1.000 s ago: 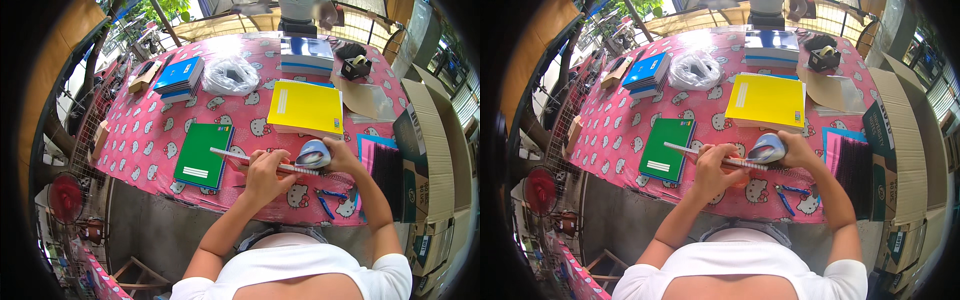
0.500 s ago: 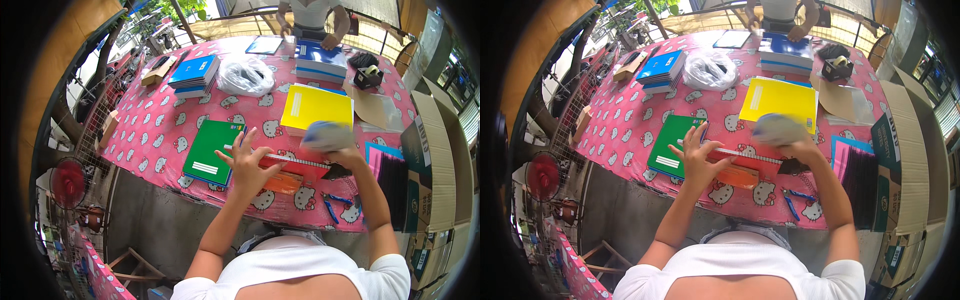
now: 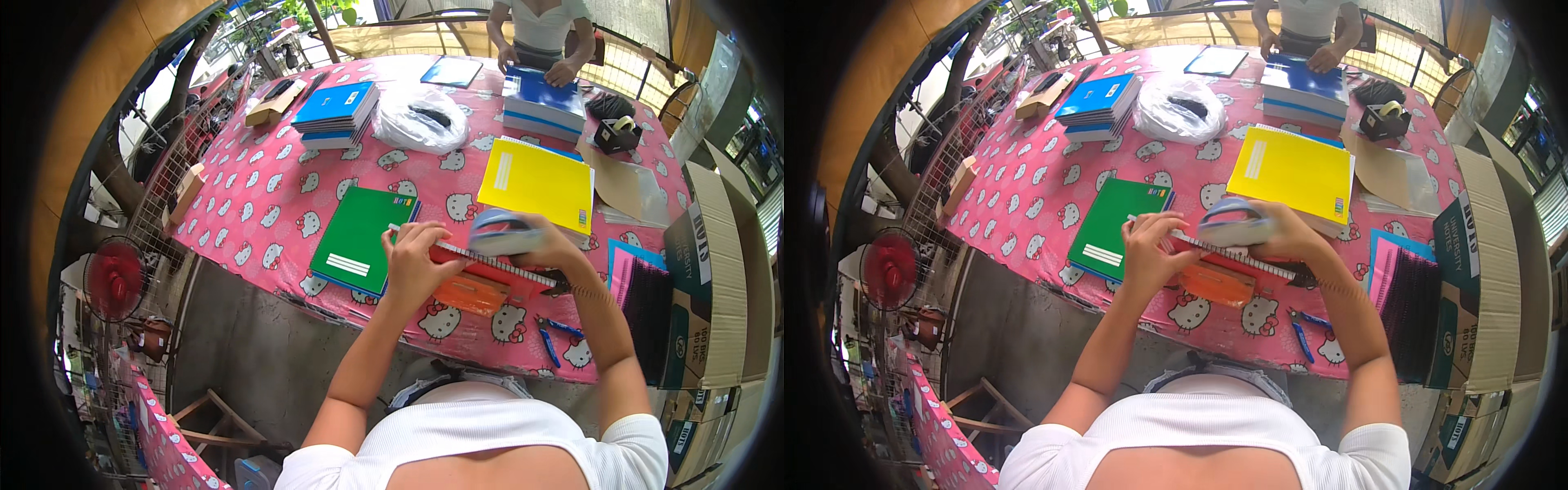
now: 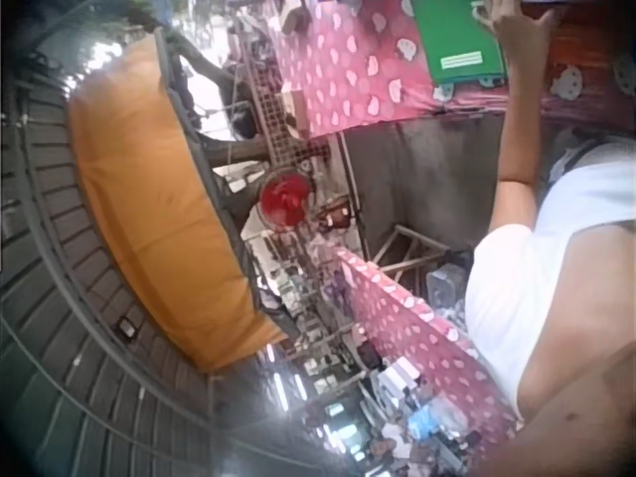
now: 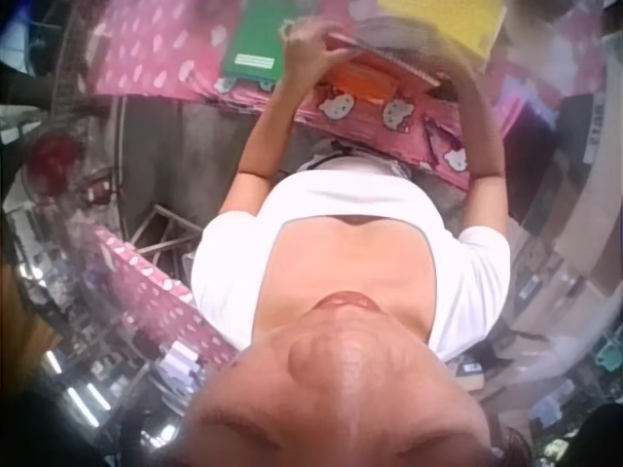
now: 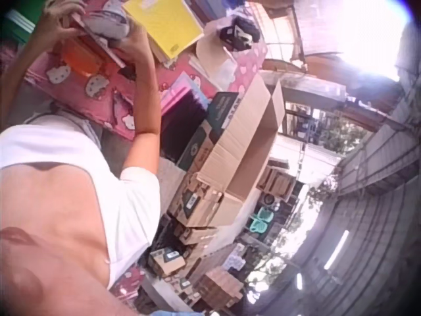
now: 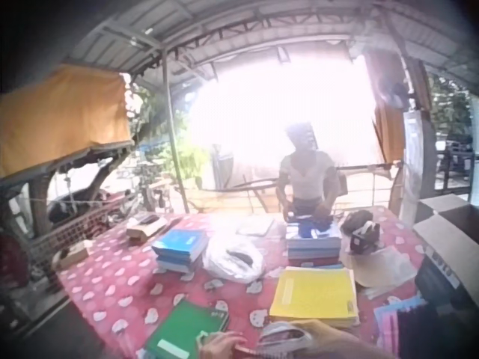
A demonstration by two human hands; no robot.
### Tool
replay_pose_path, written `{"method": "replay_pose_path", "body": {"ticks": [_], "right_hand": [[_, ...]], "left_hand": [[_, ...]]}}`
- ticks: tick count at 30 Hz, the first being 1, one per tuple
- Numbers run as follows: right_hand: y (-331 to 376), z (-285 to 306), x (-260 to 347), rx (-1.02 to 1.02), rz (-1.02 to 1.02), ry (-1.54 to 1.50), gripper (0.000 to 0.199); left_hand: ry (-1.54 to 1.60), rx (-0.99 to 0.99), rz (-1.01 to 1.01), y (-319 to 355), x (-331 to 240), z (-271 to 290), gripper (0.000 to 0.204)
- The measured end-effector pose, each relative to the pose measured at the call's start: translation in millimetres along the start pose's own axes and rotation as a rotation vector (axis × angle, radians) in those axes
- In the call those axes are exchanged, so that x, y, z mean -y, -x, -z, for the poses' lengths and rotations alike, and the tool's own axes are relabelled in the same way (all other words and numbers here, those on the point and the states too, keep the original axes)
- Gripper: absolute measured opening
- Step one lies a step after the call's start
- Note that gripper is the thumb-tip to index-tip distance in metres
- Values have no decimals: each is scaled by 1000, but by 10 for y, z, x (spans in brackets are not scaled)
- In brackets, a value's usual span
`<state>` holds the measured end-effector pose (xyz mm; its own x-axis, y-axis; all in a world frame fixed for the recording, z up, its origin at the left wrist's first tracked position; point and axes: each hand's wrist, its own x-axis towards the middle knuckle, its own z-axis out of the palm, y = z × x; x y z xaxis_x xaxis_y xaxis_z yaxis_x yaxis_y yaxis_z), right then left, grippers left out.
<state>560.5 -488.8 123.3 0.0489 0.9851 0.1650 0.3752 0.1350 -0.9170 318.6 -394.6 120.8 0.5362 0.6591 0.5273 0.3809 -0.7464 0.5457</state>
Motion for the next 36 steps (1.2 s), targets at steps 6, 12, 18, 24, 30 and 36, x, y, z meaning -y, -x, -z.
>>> {"method": "replay_pose_path", "body": {"ticks": [6, 12, 18, 24, 30, 36], "right_hand": [[-332, -174, 35, 130, 275, -18, 41], [-482, -236, -50, 183, -105, -325, 56], [-609, -342, 100, 150, -18, -503, 55], [-838, -453, 30, 221, 2, -57, 51], [-832, -562, -20, 191, 12, -202, 45], [-213, -556, -611, -140, -213, 556, 44]], "left_hand": [[9, -143, 102, 25, 135, 145, 47], [278, -142, 166, 82, 354, 125, 46], [438, -81, 319, 136, 489, 180, 42], [802, -163, 333, 165, 632, 171, 38], [771, -136, 341, 200, 701, 203, 39], [851, -7, 387, 74, 754, 350, 24]]}}
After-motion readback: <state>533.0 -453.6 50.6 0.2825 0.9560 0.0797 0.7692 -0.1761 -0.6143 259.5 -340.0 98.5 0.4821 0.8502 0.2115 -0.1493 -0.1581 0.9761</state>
